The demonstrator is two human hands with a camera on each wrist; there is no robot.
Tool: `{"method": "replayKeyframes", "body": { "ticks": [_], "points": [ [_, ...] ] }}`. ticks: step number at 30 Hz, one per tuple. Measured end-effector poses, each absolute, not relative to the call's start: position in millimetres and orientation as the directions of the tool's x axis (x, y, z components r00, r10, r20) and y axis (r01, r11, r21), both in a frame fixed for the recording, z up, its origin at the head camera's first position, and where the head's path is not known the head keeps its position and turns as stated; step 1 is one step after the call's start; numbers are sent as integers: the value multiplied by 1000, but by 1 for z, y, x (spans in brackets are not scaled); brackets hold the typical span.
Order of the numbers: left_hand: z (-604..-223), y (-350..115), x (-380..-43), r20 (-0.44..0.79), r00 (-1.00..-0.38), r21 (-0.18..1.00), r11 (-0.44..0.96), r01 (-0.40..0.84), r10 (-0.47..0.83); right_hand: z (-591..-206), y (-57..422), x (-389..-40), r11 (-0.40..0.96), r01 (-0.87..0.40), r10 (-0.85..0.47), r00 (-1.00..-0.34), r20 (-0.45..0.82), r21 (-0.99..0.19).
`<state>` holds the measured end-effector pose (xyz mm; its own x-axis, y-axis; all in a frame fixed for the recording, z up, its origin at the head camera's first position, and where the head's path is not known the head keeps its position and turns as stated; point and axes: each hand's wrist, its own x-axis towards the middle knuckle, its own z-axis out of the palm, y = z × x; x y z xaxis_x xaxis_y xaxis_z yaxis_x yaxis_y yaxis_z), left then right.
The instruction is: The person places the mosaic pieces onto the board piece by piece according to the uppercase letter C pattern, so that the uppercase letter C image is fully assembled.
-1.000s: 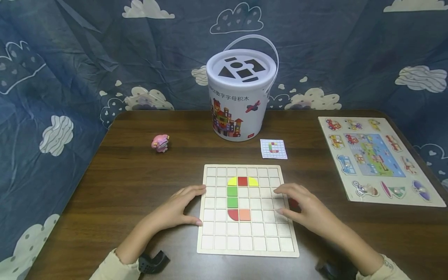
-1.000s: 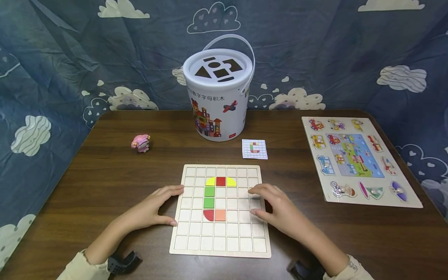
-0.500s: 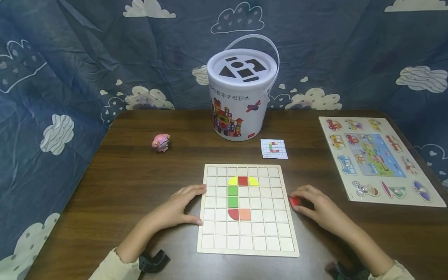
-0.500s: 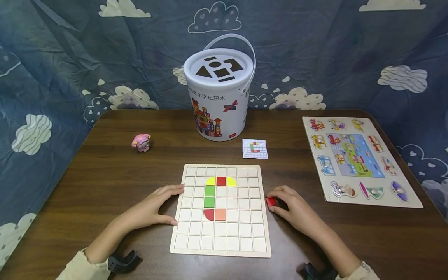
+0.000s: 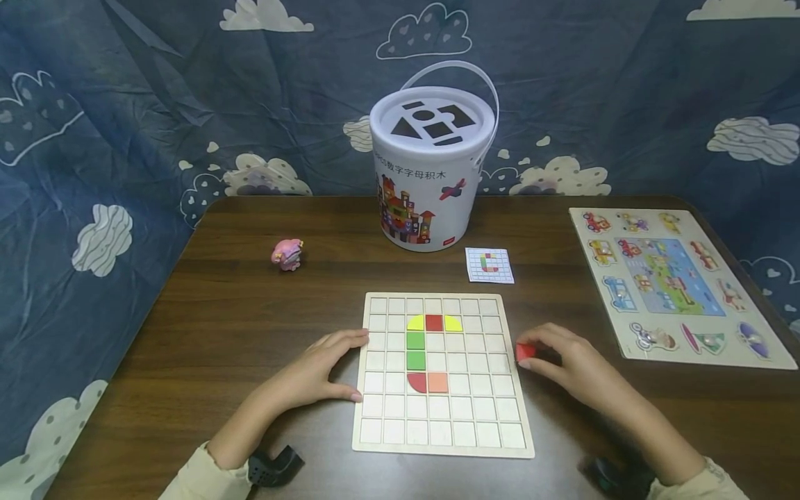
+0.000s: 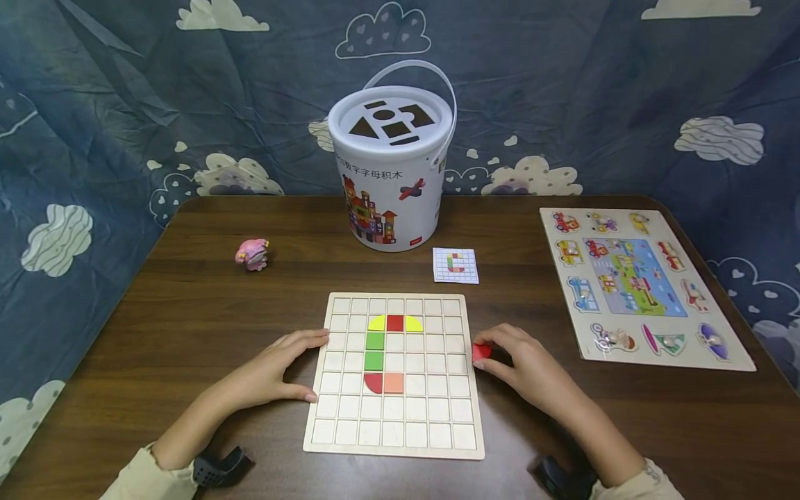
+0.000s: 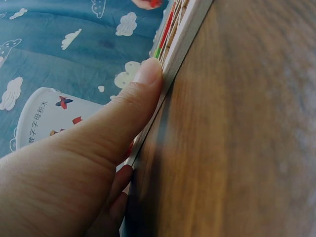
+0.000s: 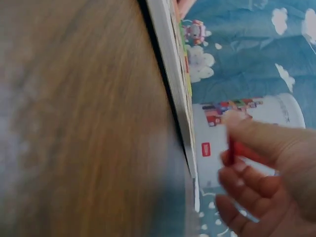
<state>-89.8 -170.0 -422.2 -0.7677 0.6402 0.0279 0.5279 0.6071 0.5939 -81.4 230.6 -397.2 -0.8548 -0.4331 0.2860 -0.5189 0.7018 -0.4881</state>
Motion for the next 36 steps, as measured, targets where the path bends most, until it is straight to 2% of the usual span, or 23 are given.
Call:
{"method": "replayKeyframes", "body": {
  "ticks": [7,17,25,32,36],
  "points": [
    [-421,-170,-90,29,-767,595,606,529,641,-388,202,-74,612,-578,-479,-814,329,-539],
    [-422,-171,-91,31,-765,596,602,531,643,-402,164,-60,585,-543,-548,-812,200,-602],
    [-422,-170,-91,42,-759,590,597,543,649,-410,157,-58,624,-512,-526,-834,167,-591],
    [-421,-170,-92,40,-758,585,600,545,651,-409,155,-61,602,-556,-548,-810,210,-574],
    [-417,-171,-90,15,-768,574,624,531,640,-406,155,-64,597,-555,-577,-798,171,-579]
  ]
}}
